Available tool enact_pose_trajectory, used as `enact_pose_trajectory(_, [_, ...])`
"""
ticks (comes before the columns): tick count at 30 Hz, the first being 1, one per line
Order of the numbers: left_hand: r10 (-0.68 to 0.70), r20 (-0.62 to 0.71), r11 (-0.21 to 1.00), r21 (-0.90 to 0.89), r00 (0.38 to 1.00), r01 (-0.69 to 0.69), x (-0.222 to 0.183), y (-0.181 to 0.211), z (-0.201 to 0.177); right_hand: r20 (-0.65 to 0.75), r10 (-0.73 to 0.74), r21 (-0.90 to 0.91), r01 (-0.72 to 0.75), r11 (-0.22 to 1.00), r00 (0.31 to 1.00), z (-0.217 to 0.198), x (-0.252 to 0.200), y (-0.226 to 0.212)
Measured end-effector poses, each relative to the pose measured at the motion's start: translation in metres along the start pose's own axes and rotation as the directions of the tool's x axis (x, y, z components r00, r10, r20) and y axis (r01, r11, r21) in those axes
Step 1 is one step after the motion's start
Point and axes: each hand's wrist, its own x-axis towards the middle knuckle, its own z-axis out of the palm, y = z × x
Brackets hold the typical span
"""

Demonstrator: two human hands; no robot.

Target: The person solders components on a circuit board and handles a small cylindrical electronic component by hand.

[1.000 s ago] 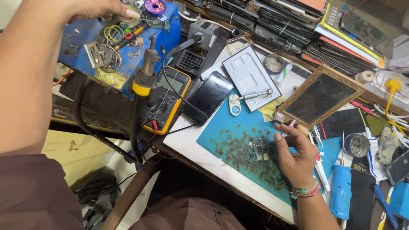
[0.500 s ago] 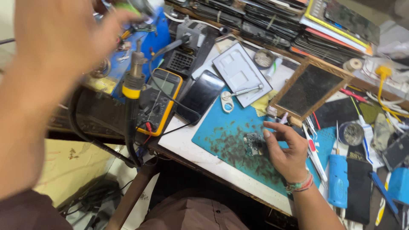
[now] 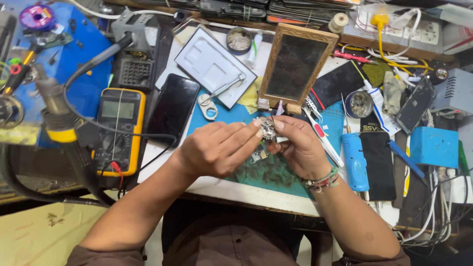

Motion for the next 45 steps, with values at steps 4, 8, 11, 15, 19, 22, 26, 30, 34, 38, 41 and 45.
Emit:
enact_pose_trajectory(4, [-0.028,0.005,1.0,0.003,1.0,0.028,-0.011,-0.004,0.003,-0.097,0.007,-0.014,-0.009,1.0,0.995,0.005,0.002,0.0])
enact_pose_trajectory(8, [-0.147,0.009,0.987,-0.058,0.989,0.148,-0.023,-0.01,0.013,-0.148,-0.102,-0.084,0.091,0.992,0.984,0.007,0.001,0.0])
enact_pose_trajectory(11, [-0.433,0.215,0.895,-0.015,0.875,0.446,-0.029,-0.015,0.013,-0.129,-0.164,-0.129,0.147,0.981,0.978,0.006,0.0,-0.004])
enact_pose_trajectory(15, [-0.628,0.257,0.771,0.082,0.734,0.631,-0.024,-0.024,0.023,-0.126,-0.184,-0.131,0.167,0.977,0.975,0.006,0.001,-0.006])
enact_pose_trajectory(19, [-0.593,0.197,0.8,0.027,0.781,0.6,-0.014,-0.024,0.026,-0.148,-0.169,-0.141,0.148,0.979,0.974,0.002,0.002,-0.005])
enact_pose_trajectory(22, [-0.565,0.243,0.702,-0.361,0.789,0.614,-0.009,-0.012,0.022,-0.168,-0.149,-0.139,0.127,0.982,0.974,0.001,0.004,-0.003])
enact_pose_trajectory(26, [-0.553,0.341,0.483,-0.613,0.761,0.625,-0.009,-0.001,0.032,-0.175,-0.096,-0.109,0.078,0.991,0.98,0.002,0.004,0.003])
enact_pose_trajectory(30, [-0.591,0.383,0.377,-0.648,0.71,0.662,-0.02,-0.001,0.041,-0.166,-0.102,-0.115,0.084,0.99,0.981,0.003,0.004,0.007])
enact_pose_trajectory(34, [-0.599,0.37,0.382,-0.647,0.71,0.66,-0.03,-0.002,0.046,-0.149,-0.085,-0.14,0.064,0.988,0.985,-0.002,0.005,0.01])
enact_pose_trajectory(38, [-0.588,0.339,0.424,-0.645,0.735,0.636,-0.037,0.0,0.05,-0.14,-0.072,-0.092,0.059,0.994,0.988,-0.009,0.005,0.012])
enact_pose_trajectory(41, [-0.59,0.331,0.421,-0.652,0.736,0.631,-0.04,0.0,0.054,-0.166,-0.05,-0.094,0.034,0.995,0.985,-0.011,0.005,0.013])
enact_pose_trajectory(45, [-0.591,0.329,0.426,-0.647,0.736,0.632,-0.042,0.001,0.054,-0.165,-0.032,-0.09,0.017,0.996,0.986,-0.013,0.004,0.013])
